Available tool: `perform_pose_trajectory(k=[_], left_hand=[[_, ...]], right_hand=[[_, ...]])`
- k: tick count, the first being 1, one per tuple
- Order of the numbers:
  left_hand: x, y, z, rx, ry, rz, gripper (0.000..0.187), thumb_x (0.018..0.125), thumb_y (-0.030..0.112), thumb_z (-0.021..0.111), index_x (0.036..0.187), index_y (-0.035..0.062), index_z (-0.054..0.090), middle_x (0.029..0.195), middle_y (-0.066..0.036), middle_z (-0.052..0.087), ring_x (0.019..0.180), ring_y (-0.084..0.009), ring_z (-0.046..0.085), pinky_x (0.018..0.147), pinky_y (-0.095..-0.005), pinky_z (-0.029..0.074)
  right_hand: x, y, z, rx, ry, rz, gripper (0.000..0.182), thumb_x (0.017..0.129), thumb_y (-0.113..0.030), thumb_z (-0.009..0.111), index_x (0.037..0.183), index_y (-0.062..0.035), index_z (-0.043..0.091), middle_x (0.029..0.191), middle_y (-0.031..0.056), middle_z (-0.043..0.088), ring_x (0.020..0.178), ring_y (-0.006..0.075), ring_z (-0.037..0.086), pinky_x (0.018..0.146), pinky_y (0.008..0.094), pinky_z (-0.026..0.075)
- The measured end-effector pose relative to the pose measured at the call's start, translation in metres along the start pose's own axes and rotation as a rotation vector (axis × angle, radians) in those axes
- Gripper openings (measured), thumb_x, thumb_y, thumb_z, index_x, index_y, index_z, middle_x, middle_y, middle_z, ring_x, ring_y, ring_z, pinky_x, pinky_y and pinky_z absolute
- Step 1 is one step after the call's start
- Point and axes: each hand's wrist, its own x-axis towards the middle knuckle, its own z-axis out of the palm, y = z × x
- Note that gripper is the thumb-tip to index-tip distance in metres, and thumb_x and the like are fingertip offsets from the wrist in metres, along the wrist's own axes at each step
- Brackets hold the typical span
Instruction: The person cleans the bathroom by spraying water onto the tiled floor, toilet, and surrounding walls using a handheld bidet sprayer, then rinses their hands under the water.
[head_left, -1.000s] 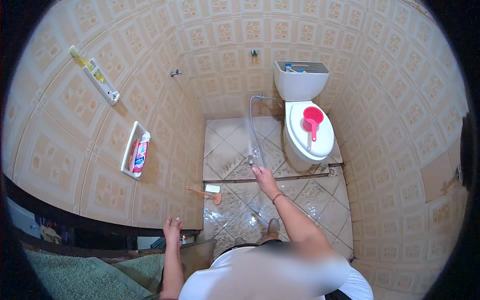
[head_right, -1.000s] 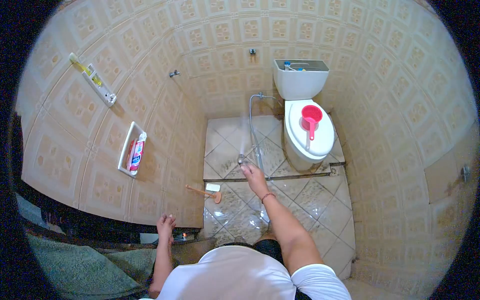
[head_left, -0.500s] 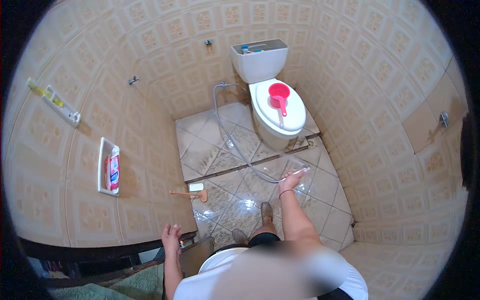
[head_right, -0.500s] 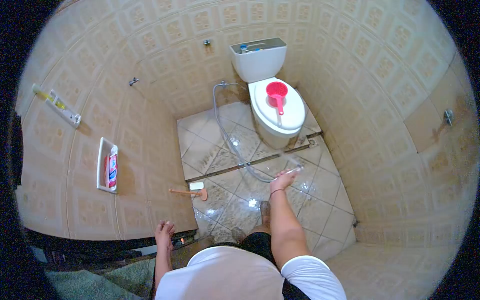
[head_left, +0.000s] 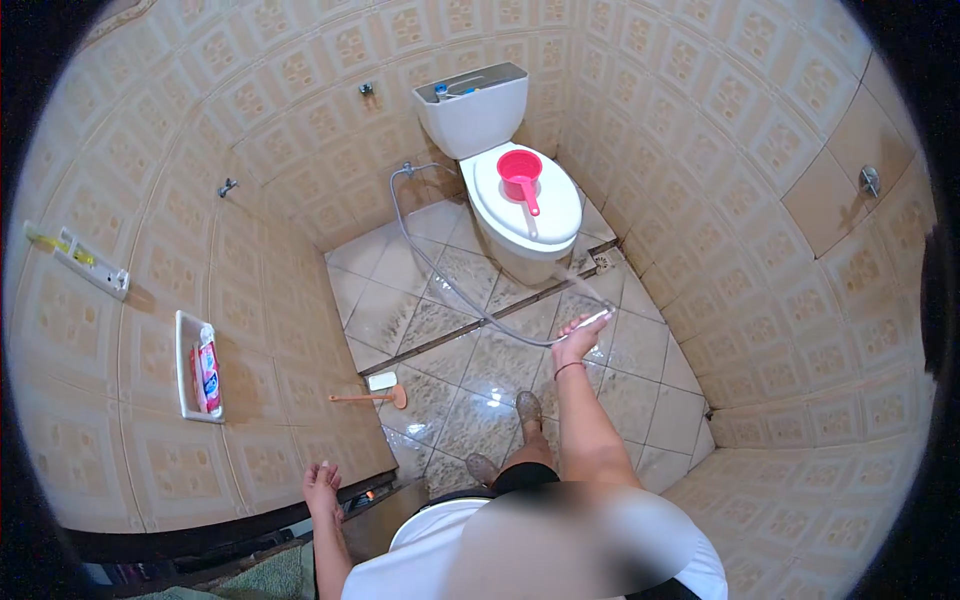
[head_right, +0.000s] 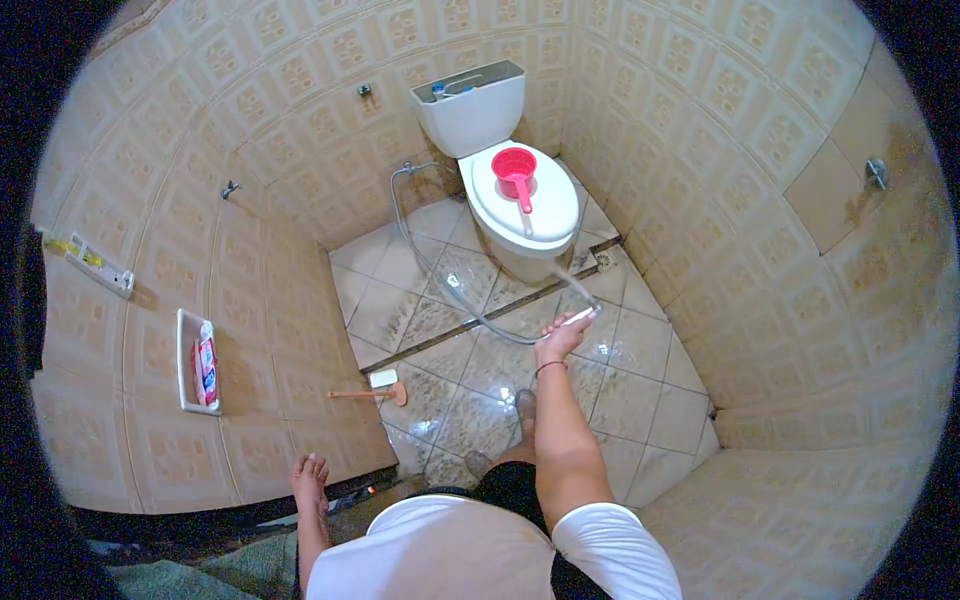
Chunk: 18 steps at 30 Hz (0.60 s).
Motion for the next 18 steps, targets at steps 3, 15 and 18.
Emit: perform_pose_trajectory(k=[3,15,18], left_hand=[[-0.002,0.008,-0.001,-0.006,0.023,0.008,0.046,0.078,0.016,0.054,0.116,0.0001,0.034,0.097,-0.008,0.051,0.087,-0.0176,0.054,0.065,-0.0264,0.043],[0.000,0.006,0.008,-0.024,0.026,0.033,0.041,0.078,0.016,0.054,0.113,0.0021,0.037,0.099,-0.007,0.049,0.088,-0.0174,0.053,0.065,-0.0265,0.043],[-0.001,0.007,0.009,-0.058,0.023,0.075,0.035,0.078,0.015,0.054,0.108,0.0026,0.040,0.096,-0.006,0.049,0.087,-0.0168,0.054,0.064,-0.0261,0.043]], right_hand=[[-0.003,-0.002,0.006,0.023,-0.019,-0.007,0.047,0.079,-0.057,0.033,0.066,-0.0124,0.037,0.048,-0.0017,0.034,0.036,0.0096,0.030,0.033,0.0225,0.025],[-0.038,0.085,0.064,-0.820,-0.793,-0.445,0.044,0.084,-0.039,0.041,0.066,0.0004,0.044,0.052,0.0117,0.040,0.051,0.0245,0.042,0.052,0.0365,0.035],[-0.071,0.055,0.108,-1.075,-0.928,-0.676,0.042,0.082,-0.040,0.044,0.069,0.0001,0.045,0.056,0.0165,0.043,0.052,0.0276,0.039,0.051,0.0359,0.035]])
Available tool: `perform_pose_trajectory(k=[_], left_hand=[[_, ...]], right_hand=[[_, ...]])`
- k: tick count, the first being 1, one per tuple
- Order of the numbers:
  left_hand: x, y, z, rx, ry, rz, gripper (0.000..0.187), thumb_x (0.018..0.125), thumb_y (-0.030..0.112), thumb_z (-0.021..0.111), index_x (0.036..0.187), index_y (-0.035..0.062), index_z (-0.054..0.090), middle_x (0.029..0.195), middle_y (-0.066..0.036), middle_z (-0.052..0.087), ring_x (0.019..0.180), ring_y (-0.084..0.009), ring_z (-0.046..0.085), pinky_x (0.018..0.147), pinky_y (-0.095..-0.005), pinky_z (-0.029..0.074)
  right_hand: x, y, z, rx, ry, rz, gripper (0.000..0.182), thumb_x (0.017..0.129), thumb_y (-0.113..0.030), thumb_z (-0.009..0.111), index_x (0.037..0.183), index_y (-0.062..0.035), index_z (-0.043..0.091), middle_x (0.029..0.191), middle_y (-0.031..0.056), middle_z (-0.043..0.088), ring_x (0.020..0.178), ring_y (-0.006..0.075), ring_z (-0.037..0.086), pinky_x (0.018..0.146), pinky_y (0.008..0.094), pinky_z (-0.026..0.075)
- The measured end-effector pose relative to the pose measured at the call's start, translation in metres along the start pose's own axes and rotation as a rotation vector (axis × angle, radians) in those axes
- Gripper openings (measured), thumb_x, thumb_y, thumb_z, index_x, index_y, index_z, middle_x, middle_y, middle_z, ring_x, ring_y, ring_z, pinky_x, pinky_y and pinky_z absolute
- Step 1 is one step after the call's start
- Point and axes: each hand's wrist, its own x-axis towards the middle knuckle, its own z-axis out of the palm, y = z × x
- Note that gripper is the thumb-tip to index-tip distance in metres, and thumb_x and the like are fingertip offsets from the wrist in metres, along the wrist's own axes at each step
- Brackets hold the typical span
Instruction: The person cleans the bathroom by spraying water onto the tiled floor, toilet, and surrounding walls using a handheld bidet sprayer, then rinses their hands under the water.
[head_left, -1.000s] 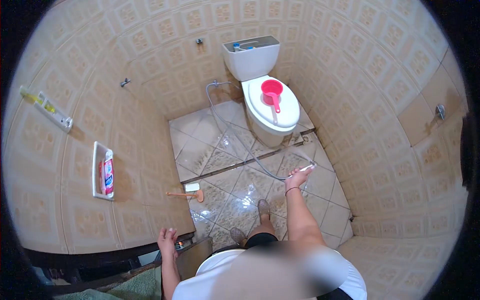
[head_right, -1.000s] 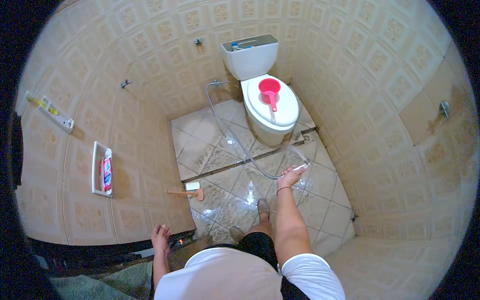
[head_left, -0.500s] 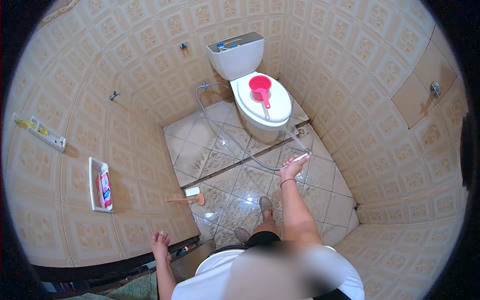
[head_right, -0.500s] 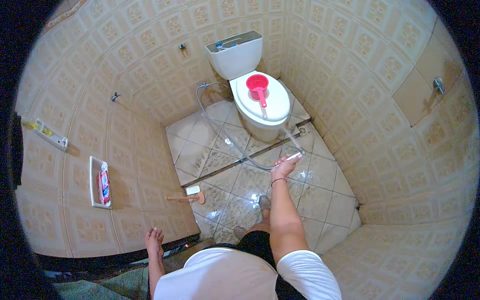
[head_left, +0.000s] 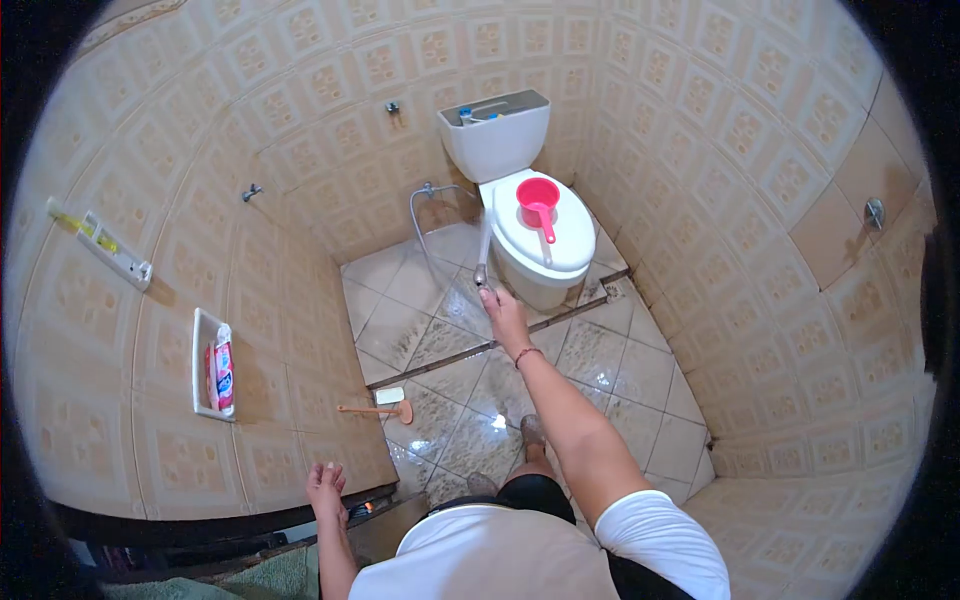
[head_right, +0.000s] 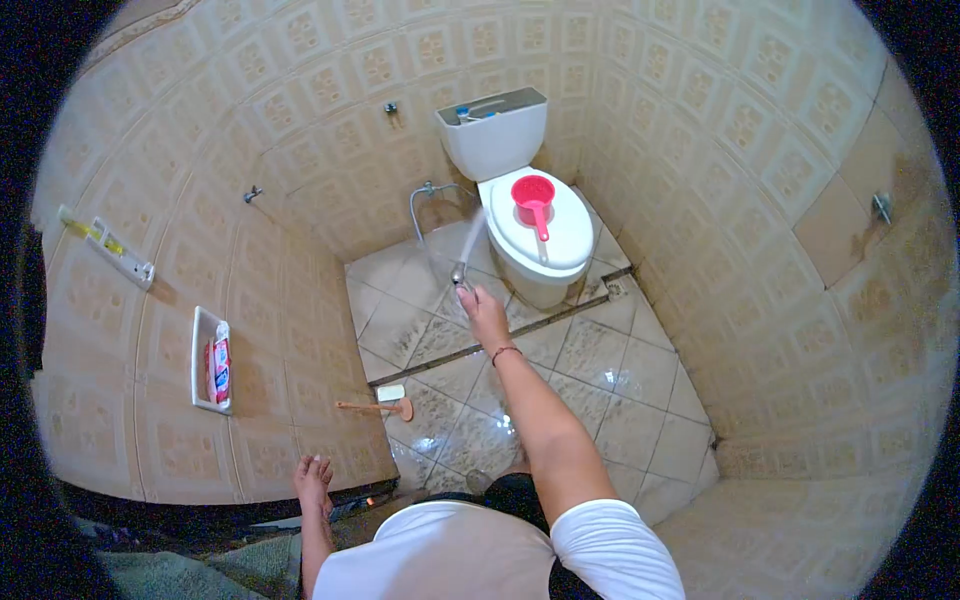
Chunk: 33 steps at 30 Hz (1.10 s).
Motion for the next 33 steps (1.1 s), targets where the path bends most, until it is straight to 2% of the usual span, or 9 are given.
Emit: perform_pose_trajectory(k=[4,7,12,15,19,24,27,30,33], left_hand=[[-0.001,0.000,-0.001,-0.036,0.018,0.025,0.028,0.078,0.014,0.053,0.102,0.0034,0.042,0.093,-0.004,0.050,0.083,-0.0158,0.055,0.061,-0.0247,0.043],[0.003,0.001,-0.003,-0.065,0.007,0.040,0.026,0.078,0.014,0.053,0.100,0.0035,0.043,0.089,-0.003,0.050,0.080,-0.0148,0.055,0.058,-0.0233,0.043],[0.011,0.005,0.000,-0.069,0.021,0.075,0.026,0.079,0.013,0.052,0.101,0.0031,0.043,0.088,-0.004,0.051,0.079,-0.0139,0.056,0.057,-0.0221,0.044],[0.017,0.009,0.001,-0.116,0.026,0.084,0.027,0.079,0.012,0.051,0.103,0.0025,0.042,0.088,-0.004,0.051,0.079,-0.0138,0.056,0.057,-0.0220,0.045],[0.020,0.017,-0.001,-0.126,0.002,0.094,0.030,0.079,0.011,0.051,0.106,0.0014,0.041,0.090,-0.005,0.052,0.079,-0.0140,0.056,0.058,-0.0217,0.045],[0.023,0.019,-0.005,-0.134,0.028,0.081,0.033,0.079,0.011,0.051,0.109,0.0009,0.040,0.092,-0.006,0.052,0.079,-0.0143,0.056,0.058,-0.0212,0.045],[0.017,0.022,-0.011,-0.137,-0.020,0.042,0.051,0.078,0.011,0.055,0.121,-0.0019,0.031,0.113,-0.008,0.044,0.082,-0.0124,0.055,0.060,-0.0208,0.043],[0.014,0.020,-0.010,-0.121,-0.005,0.057,0.043,0.078,0.012,0.053,0.116,0.0001,0.036,0.102,-0.008,0.049,0.081,-0.0142,0.055,0.059,-0.0218,0.045],[0.020,0.017,-0.009,-0.111,-0.014,0.071,0.039,0.079,0.012,0.052,0.113,0.0011,0.038,0.096,-0.007,0.051,0.079,-0.0152,0.056,0.058,-0.0224,0.046]], right_hand=[[0.022,-0.031,-0.009,-0.021,-0.126,-0.077,0.041,0.079,-0.040,0.048,0.071,-0.0007,0.047,0.058,0.0190,0.044,0.052,0.0299,0.039,0.050,0.0355,0.035],[0.028,-0.034,-0.019,-0.050,-0.236,-0.037,0.034,0.081,-0.034,0.048,0.071,-0.0009,0.046,0.051,0.0086,0.039,0.050,0.0146,0.037,0.048,0.0294,0.034],[0.028,-0.041,-0.033,-0.008,-0.211,-0.132,0.032,0.081,-0.032,0.050,0.073,-0.0011,0.048,0.053,0.0106,0.041,0.050,0.0153,0.038,0.048,0.0291,0.034],[0.022,-0.052,-0.031,-0.010,-0.263,-0.232,0.038,0.078,-0.038,0.051,0.072,-0.0013,0.048,0.054,0.0164,0.043,0.048,0.0262,0.038,0.048,0.0346,0.034],[0.030,-0.068,-0.030,-0.126,-0.268,-0.217,0.033,0.080,-0.032,0.050,0.072,-0.0002,0.047,0.057,0.0108,0.042,0.052,0.0151,0.038,0.049,0.0288,0.034],[0.032,-0.045,-0.041,-0.014,-0.145,-0.152,0.038,0.081,-0.035,0.049,0.069,0.0001,0.044,0.053,0.0085,0.040,0.049,0.0147,0.037,0.047,0.0290,0.033],[0.033,-0.011,-0.045,0.167,0.070,-0.036,0.043,0.083,-0.041,0.043,0.067,0.0000,0.044,0.052,0.0072,0.037,0.051,0.0149,0.037,0.050,0.0310,0.034],[0.023,-0.009,-0.050,0.081,-0.060,-0.158,0.045,0.083,-0.042,0.041,0.064,-0.0014,0.042,0.050,0.0040,0.036,0.050,0.0119,0.035,0.049,0.0285,0.033],[-0.007,-0.028,-0.042,0.163,-0.054,-0.125,0.042,0.084,-0.044,0.037,0.065,-0.0074,0.042,0.050,0.0000,0.036,0.045,0.0087,0.035,0.042,0.0239,0.030]])
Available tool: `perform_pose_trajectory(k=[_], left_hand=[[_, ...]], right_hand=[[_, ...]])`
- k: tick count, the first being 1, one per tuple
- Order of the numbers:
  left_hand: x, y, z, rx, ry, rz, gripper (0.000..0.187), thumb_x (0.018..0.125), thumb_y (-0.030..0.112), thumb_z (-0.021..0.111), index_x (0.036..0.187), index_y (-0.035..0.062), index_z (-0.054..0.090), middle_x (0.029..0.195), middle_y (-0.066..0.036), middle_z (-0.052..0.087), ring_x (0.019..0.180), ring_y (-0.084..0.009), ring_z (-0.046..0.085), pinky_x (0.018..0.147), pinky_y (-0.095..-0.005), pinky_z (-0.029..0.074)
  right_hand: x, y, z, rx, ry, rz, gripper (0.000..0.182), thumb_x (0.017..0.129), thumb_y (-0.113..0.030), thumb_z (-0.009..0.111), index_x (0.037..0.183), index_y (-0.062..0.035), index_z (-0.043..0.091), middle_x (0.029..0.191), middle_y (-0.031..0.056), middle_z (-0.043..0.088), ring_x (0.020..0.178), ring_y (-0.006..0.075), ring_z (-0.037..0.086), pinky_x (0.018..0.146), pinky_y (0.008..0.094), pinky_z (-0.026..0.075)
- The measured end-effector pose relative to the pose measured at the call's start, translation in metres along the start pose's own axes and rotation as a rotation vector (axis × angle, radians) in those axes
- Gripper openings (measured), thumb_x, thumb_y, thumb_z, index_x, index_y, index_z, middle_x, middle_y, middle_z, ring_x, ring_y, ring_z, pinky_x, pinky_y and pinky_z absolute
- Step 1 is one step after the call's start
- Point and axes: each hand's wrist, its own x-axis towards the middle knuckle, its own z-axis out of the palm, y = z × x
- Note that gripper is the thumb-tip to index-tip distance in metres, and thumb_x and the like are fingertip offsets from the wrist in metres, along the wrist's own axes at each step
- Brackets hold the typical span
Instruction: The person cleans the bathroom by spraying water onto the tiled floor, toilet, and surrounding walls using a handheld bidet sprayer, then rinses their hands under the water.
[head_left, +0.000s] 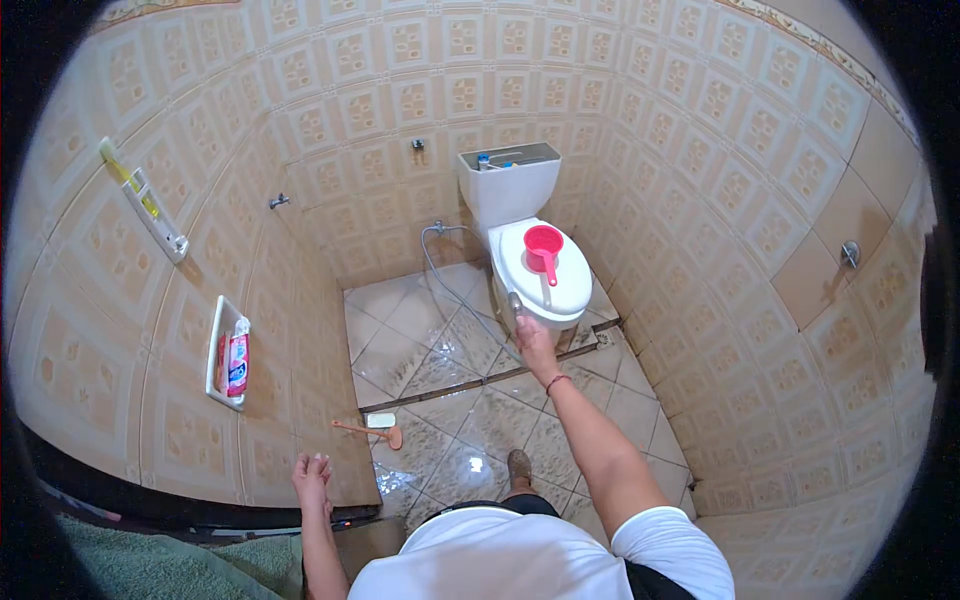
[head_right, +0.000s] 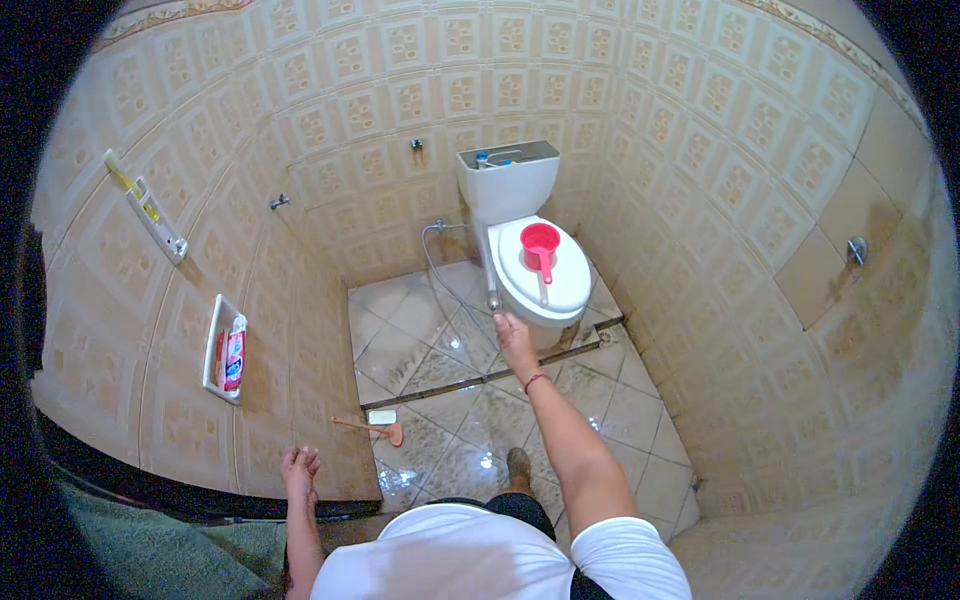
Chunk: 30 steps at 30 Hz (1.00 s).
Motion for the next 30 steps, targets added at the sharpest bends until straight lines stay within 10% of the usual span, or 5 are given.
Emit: perform_pose_trajectory(k=[6,8,14,30], left_hand=[[0.005,-0.004,-0.003,-0.001,-0.042,-0.055,0.047,0.078,0.012,0.055,0.118,-0.0014,0.034,0.101,-0.006,0.050,0.078,-0.0123,0.056,0.058,-0.0199,0.045],[0.002,-0.002,-0.004,0.015,-0.051,-0.061,0.048,0.078,0.012,0.055,0.118,-0.0014,0.033,0.100,-0.007,0.050,0.078,-0.0125,0.055,0.059,-0.0203,0.045],[-0.009,0.011,-0.004,0.048,-0.036,-0.070,0.047,0.078,0.012,0.053,0.119,-0.0009,0.032,0.098,-0.007,0.051,0.081,-0.0137,0.055,0.061,-0.0223,0.045],[0.030,-0.002,-0.006,0.031,-0.014,-0.137,0.036,0.079,0.016,0.052,0.111,0.0067,0.038,0.096,-0.007,0.050,0.084,-0.0197,0.054,0.063,-0.0288,0.045]], right_hand=[[-0.068,0.035,0.016,0.418,0.269,0.531,0.042,0.083,-0.049,0.033,0.065,-0.0114,0.039,0.047,-0.0023,0.034,0.039,0.0086,0.034,0.035,0.0231,0.028],[-0.080,0.050,0.007,0.754,0.701,0.751,0.045,0.082,-0.053,0.032,0.065,-0.0125,0.037,0.045,-0.0025,0.032,0.035,0.0097,0.032,0.032,0.0244,0.028],[-0.080,0.075,-0.071,0.897,1.139,0.532,0.047,0.079,-0.057,0.034,0.064,-0.0123,0.035,0.044,-0.0020,0.031,0.034,0.0096,0.030,0.031,0.0223,0.025],[-0.069,0.072,-0.074,0.550,1.182,0.430,0.039,0.086,-0.042,0.034,0.065,-0.0097,0.038,0.050,-0.0017,0.034,0.039,0.0077,0.032,0.035,0.0223,0.030]])
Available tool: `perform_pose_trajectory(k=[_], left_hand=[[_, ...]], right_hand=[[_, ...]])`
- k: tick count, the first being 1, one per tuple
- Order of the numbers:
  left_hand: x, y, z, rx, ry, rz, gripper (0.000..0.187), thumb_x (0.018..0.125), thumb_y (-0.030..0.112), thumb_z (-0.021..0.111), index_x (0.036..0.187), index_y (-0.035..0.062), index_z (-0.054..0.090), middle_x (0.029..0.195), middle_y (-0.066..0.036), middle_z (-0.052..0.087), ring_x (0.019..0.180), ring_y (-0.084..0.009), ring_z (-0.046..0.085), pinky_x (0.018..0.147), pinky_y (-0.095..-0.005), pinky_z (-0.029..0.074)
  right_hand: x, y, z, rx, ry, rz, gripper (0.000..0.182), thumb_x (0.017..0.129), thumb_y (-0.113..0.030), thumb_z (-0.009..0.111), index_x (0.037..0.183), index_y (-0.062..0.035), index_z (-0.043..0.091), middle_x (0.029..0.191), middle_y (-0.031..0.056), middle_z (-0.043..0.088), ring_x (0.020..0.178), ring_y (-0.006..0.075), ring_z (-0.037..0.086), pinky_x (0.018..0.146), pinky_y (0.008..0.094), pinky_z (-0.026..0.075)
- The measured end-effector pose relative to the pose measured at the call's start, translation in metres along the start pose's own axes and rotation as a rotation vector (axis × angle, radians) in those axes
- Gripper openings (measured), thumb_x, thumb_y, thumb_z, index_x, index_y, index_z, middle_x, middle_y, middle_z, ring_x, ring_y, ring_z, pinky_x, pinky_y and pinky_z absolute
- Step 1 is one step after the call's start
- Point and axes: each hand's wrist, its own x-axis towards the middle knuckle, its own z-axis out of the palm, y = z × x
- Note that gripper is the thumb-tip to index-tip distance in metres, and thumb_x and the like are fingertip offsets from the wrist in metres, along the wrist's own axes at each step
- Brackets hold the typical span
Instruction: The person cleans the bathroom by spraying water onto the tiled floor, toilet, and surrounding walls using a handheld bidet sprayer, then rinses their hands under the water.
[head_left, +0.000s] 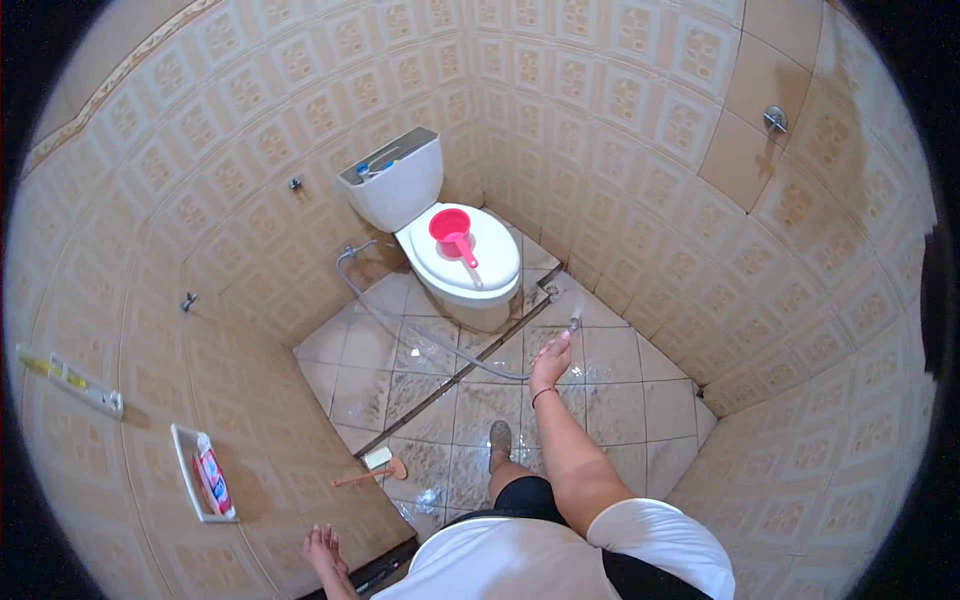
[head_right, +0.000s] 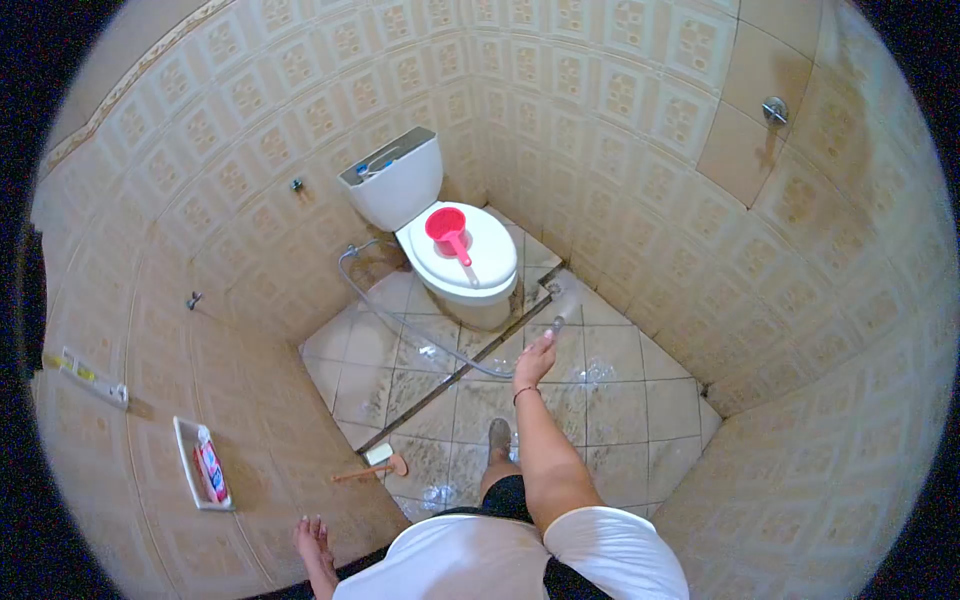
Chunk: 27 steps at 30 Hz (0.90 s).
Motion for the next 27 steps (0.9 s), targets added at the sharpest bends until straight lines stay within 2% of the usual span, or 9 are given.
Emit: perform_pose_trajectory(k=[3,7,12,15,17,20,23,24,27], left_hand=[[0.026,0.001,0.019,0.013,-0.011,-0.019,0.036,0.079,0.016,0.052,0.111,0.0073,0.038,0.097,-0.007,0.050,0.085,-0.0206,0.054,0.064,-0.0291,0.045],[0.059,0.010,0.063,0.032,-0.038,-0.038,0.034,0.079,0.017,0.052,0.109,0.0068,0.039,0.099,-0.008,0.049,0.088,-0.0213,0.053,0.066,-0.0287,0.044],[0.081,0.049,0.150,0.096,-0.091,-0.015,0.034,0.079,0.017,0.052,0.109,0.0059,0.038,0.101,-0.008,0.048,0.091,-0.0216,0.053,0.068,-0.0280,0.044],[0.108,0.062,0.202,0.088,-0.138,-0.011,0.035,0.079,0.017,0.052,0.109,0.0054,0.038,0.100,-0.008,0.049,0.089,-0.0214,0.053,0.067,-0.0279,0.044],[0.124,0.063,0.228,0.091,-0.149,-0.018,0.035,0.079,0.018,0.052,0.109,0.0051,0.038,0.100,-0.008,0.049,0.088,-0.0213,0.053,0.067,-0.0278,0.044],[0.147,0.063,0.269,0.064,-0.404,0.053,0.037,0.079,0.017,0.052,0.110,0.0038,0.037,0.099,-0.009,0.050,0.086,-0.0202,0.054,0.066,-0.0281,0.044],[0.148,0.072,0.316,0.176,-0.413,0.015,0.045,0.079,0.017,0.051,0.118,0.0034,0.031,0.109,-0.011,0.045,0.092,-0.0227,0.052,0.072,-0.0315,0.043],[0.148,0.073,0.329,0.226,-0.415,-0.005,0.050,0.079,0.017,0.050,0.122,0.0033,0.028,0.113,-0.013,0.043,0.095,-0.0239,0.050,0.075,-0.0331,0.042],[0.161,0.073,0.357,0.265,-0.477,-0.031,0.050,0.079,0.016,0.050,0.122,0.0018,0.028,0.114,-0.013,0.042,0.095,-0.0239,0.051,0.076,-0.0329,0.042]], right_hand=[[0.023,0.025,0.013,-0.276,-0.120,-0.215,0.039,0.086,-0.040,0.036,0.067,-0.0065,0.042,0.053,-0.0010,0.036,0.044,0.0081,0.034,0.041,0.0231,0.033],[0.033,0.026,0.027,-0.457,-0.158,-0.225,0.038,0.087,-0.037,0.035,0.072,-0.0038,0.048,0.056,-0.0009,0.038,0.050,0.0087,0.036,0.046,0.0231,0.034],[0.087,0.072,0.013,-0.301,0.086,-0.279,0.038,0.087,-0.036,0.036,0.073,-0.0037,0.049,0.056,-0.0008,0.038,0.049,0.0103,0.037,0.045,0.0254,0.035],[0.087,0.055,0.016,-0.435,-0.063,0.038,0.037,0.086,-0.038,0.037,0.071,-0.0066,0.048,0.054,-0.0016,0.036,0.048,0.0087,0.036,0.043,0.0238,0.032],[0.099,0.061,0.014,-0.326,0.035,0.043,0.037,0.086,-0.039,0.037,0.070,-0.0077,0.047,0.053,-0.0016,0.036,0.047,0.0081,0.035,0.042,0.0230,0.031],[0.108,0.066,0.011,-0.100,0.222,0.061,0.036,0.086,-0.040,0.036,0.067,-0.0100,0.044,0.052,-0.0017,0.035,0.045,0.0068,0.033,0.041,0.0214,0.030],[0.104,0.042,0.023,-0.349,-0.050,0.146,0.039,0.085,-0.043,0.033,0.065,-0.0112,0.040,0.043,-0.0024,0.033,0.032,0.0078,0.031,0.028,0.0210,0.026],[0.109,0.043,0.025,-0.353,-0.041,0.149,0.039,0.085,-0.043,0.033,0.065,-0.0112,0.040,0.043,-0.0024,0.033,0.032,0.0078,0.031,0.028,0.0210,0.026],[0.127,0.052,0.025,-0.095,0.218,0.099,0.040,0.085,-0.044,0.033,0.063,-0.0111,0.039,0.042,-0.0023,0.034,0.031,0.0077,0.031,0.028,0.0213,0.026]])
